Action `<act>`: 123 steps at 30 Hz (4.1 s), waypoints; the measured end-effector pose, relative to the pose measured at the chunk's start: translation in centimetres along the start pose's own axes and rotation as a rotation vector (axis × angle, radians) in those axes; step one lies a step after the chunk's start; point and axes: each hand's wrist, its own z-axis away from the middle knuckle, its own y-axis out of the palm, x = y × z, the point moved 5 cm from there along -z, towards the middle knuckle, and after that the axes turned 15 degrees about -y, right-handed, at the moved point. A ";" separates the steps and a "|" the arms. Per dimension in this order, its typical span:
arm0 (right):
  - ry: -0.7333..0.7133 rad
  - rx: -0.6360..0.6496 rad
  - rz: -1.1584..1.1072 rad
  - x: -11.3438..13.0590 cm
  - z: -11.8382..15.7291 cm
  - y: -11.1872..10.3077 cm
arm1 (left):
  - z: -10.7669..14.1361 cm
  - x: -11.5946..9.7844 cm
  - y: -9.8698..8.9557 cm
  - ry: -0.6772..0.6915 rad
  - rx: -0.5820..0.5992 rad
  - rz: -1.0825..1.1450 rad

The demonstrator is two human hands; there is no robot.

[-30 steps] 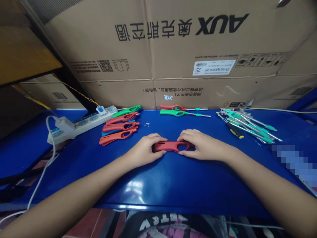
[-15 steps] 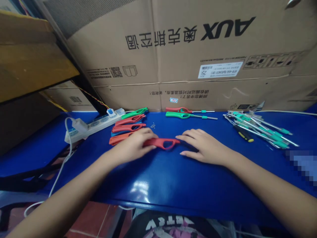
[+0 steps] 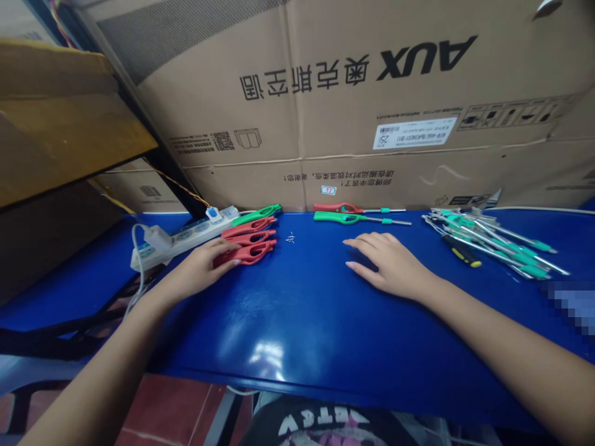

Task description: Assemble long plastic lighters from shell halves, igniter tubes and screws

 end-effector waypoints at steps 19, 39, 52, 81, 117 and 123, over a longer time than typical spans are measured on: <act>0.438 -0.118 0.042 -8.3 1.8 3.1 | 0.1 -1.9 0.1 0.133 -0.181 -0.099; 0.132 0.431 -0.367 1.3 0.6 -2.0 | 3.4 -16.7 6.9 0.370 0.216 0.037; 0.242 0.304 -0.425 2.7 0.9 -0.5 | 2.6 -16.8 9.5 0.384 0.190 0.225; 0.368 -0.152 -0.644 0.2 1.1 -0.3 | -0.4 -15.0 9.5 0.274 0.130 0.648; 0.169 0.017 -0.246 0.2 1.3 -1.6 | -1.0 -14.5 8.0 0.408 0.244 0.431; 0.140 -0.009 -0.323 0.2 1.2 -1.7 | -0.7 -14.7 8.5 0.403 0.231 0.417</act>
